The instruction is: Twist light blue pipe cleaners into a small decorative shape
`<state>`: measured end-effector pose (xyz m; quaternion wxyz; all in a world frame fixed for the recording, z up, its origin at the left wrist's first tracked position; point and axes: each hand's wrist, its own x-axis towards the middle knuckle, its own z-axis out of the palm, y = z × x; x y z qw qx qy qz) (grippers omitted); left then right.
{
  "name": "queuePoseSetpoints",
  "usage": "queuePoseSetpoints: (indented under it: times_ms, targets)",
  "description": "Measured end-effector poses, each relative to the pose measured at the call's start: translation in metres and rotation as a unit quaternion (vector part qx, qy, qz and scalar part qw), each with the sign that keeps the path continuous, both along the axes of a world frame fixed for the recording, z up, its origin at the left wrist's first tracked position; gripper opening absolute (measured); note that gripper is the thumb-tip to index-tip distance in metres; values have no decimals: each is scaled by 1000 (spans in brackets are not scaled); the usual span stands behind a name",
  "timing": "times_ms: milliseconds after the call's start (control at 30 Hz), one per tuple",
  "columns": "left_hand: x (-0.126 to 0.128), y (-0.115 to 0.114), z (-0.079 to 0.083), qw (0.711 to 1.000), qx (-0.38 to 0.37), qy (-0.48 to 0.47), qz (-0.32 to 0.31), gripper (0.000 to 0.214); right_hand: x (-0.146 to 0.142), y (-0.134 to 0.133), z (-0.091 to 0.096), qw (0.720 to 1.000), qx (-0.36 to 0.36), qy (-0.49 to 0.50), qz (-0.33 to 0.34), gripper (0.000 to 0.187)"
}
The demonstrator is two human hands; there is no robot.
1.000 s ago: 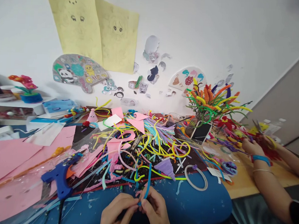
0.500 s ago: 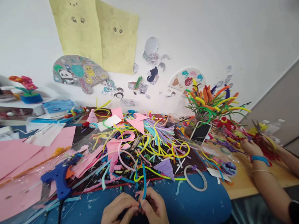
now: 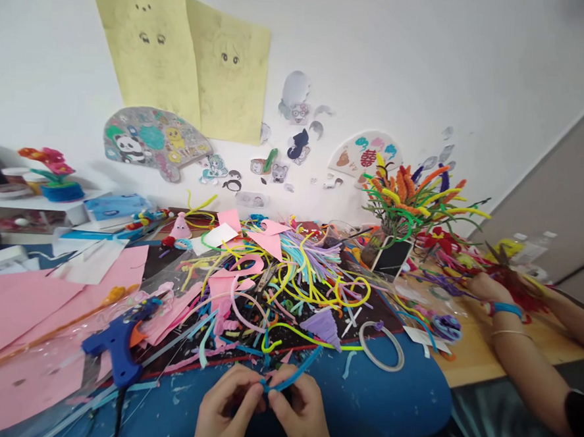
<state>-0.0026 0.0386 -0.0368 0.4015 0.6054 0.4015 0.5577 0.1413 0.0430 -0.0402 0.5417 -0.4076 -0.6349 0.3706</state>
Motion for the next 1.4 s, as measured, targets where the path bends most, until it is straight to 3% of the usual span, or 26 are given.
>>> queuePoseSetpoints:
  times_ms: [233,533,667,867,1200,1400]
  targets:
    - [-1,-3,5,1000,-7,28,-2,23,0,-2,-5,999,-1,-34,-18,9]
    - [0,-3,7,996,2,83,-31,25,1,-1,-2,991,-65,109,41,24]
    - [0,-2,9,990,28,134,-46,28,2,0,0,991,-74,103,41,24]
    - [0,0,13,977,51,192,-82,24,4,0,0,998,-33,53,29,23]
    - [-1,0,11,996,-49,38,-59,16,0,2,-1,982,-88,165,28,22]
    - [-2,0,4,997,-74,-20,-22,19,0,1,1,992,-30,121,19,18]
